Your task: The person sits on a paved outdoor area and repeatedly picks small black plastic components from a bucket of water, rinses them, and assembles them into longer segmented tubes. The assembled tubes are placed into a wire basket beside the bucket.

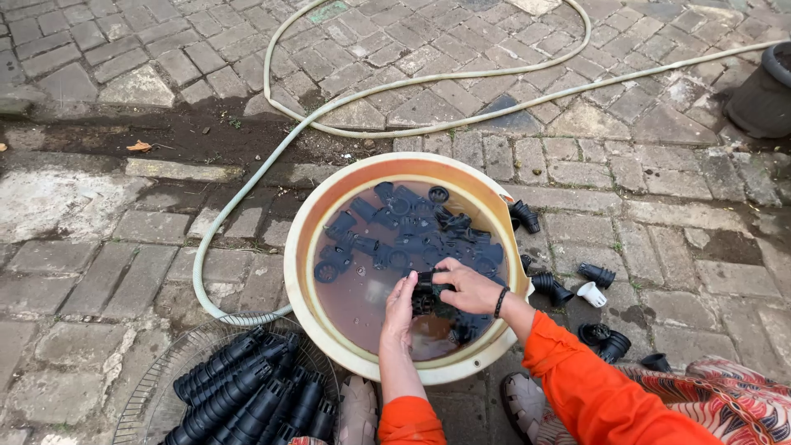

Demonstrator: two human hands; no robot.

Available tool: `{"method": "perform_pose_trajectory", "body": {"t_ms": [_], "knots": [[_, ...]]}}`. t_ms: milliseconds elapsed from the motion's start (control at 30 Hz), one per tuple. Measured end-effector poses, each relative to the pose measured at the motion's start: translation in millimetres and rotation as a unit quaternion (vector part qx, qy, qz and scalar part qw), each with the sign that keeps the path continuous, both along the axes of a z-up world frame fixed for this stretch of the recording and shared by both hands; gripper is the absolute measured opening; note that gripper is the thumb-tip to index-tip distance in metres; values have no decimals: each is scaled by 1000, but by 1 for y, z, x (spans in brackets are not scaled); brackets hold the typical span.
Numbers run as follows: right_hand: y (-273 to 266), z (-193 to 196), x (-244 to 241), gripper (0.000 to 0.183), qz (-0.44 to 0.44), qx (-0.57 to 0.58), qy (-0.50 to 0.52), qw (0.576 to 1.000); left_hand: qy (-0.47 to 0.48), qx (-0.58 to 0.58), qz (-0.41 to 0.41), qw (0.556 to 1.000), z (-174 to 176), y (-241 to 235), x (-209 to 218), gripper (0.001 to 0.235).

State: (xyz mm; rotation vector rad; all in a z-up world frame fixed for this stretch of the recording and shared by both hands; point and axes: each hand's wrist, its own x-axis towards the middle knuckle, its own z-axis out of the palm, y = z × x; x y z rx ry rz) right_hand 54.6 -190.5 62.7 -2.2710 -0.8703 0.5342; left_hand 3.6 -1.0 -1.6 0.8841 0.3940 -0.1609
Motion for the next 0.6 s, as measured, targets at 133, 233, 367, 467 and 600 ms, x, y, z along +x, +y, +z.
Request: {"method": "perform_pose_trajectory", "body": {"t_ms": [133, 233, 367, 467, 600], "knots": [[11, 24, -14, 42, -53, 1, -91, 994, 70, 3, 11, 998, 17, 4, 0, 31], [14, 21, -26, 39, -102, 33, -84, 991, 47, -6, -7, 999, 6, 5, -2, 33], [32, 48, -42, 42, -176, 105, -66, 977, 60, 22, 18, 998, 8, 11, -1, 36], [40, 56, -47, 38, -268, 119, -35, 956, 106, 43, 36, 993, 8, 12, 1, 40], [39, 32, -48, 25, -221, 183, -161, 944, 99, 22, 40, 994, 4, 11, 1, 42]]}}
